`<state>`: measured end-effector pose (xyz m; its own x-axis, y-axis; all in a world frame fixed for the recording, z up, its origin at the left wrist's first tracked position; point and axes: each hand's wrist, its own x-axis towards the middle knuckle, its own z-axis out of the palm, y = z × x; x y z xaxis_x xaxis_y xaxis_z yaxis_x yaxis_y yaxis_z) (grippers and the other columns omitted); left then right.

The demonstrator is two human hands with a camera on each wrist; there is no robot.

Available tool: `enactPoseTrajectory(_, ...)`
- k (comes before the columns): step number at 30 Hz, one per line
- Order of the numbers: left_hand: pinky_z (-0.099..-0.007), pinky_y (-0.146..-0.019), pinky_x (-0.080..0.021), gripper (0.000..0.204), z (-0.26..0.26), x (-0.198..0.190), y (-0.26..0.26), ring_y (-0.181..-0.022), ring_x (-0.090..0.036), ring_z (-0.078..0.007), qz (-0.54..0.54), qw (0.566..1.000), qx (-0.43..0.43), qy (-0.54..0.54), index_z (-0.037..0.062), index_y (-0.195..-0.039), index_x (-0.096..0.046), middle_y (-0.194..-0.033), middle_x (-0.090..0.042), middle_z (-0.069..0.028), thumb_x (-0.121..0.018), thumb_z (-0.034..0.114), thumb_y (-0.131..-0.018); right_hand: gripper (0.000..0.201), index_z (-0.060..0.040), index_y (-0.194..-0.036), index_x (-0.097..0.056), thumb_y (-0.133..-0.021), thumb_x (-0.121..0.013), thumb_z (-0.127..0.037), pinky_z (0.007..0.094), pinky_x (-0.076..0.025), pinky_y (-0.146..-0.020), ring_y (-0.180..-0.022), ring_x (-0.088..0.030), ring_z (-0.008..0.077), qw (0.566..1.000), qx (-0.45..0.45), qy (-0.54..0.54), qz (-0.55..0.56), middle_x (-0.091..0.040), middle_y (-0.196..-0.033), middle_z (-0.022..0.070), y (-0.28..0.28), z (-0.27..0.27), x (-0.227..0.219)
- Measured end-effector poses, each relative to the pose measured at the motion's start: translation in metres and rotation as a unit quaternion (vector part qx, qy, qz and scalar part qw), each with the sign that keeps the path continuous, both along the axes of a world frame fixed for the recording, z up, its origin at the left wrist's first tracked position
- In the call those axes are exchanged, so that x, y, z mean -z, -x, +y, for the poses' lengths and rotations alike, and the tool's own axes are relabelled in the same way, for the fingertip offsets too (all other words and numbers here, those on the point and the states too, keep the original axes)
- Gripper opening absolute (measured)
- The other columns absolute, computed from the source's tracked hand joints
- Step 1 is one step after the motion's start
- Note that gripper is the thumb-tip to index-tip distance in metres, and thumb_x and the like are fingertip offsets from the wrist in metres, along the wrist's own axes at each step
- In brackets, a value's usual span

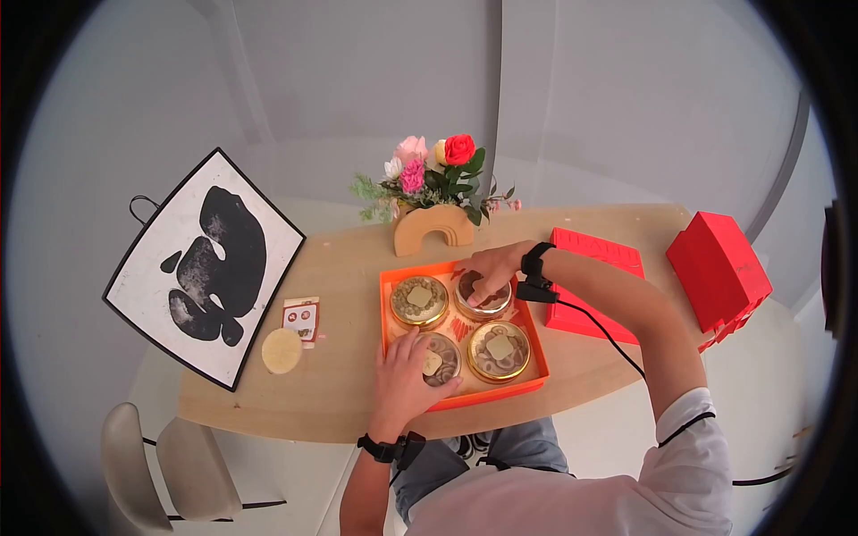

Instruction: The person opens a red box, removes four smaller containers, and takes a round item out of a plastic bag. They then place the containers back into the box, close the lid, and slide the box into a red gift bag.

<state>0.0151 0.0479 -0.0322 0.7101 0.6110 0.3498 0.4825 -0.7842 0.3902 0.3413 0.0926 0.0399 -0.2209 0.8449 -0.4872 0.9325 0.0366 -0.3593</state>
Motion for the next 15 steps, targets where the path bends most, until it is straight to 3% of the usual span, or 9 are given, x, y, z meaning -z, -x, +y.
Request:
enactPoseTrajectory(5,-0.0545,-0.120,-0.025,0.086,-0.001,0.000,0.000,-0.136,-0.047,-0.0318,0.002,1.000,-0.003,0.001,0.0067,-0.137,-0.058,-0.148,-0.051,-0.0159,-0.080,0.059,-0.073,0.090,-0.0035,-0.148,-0.047,-0.078,-0.081,-0.050,0.0420,-0.051,-0.100,-0.120,-0.063,0.0358,1.000,0.014,0.017,0.003,-0.064,-0.131,0.0218,0.005,0.001,0.000)
enactPoseTrajectory(7,-0.0577,-0.119,-0.025,0.088,0.000,0.000,0.000,-0.137,-0.046,-0.0304,0.013,1.000,-0.004,0.003,0.0059,-0.138,-0.057,-0.149,-0.050,-0.0141,-0.077,0.063,-0.075,0.087,-0.0006,-0.144,-0.050,-0.078,-0.081,-0.047,0.0400,-0.053,-0.096,-0.113,-0.067,0.0347,0.999,0.048,-0.007,0.011,-0.065,-0.130,0.0217,0.010,-0.005,-0.002)
enactPoseTrajectory(15,-0.0573,-0.119,-0.026,0.088,0.000,0.000,0.001,-0.137,-0.047,-0.0304,0.005,1.000,-0.001,-0.005,0.0053,-0.137,-0.057,-0.149,-0.051,-0.0153,-0.077,0.063,-0.075,0.090,-0.0025,-0.142,-0.054,-0.072,-0.085,-0.051,0.0402,-0.052,-0.099,-0.119,-0.064,0.0334,0.996,0.053,-0.065,0.004,-0.065,-0.131,0.0202,-0.002,-0.001,0.019)
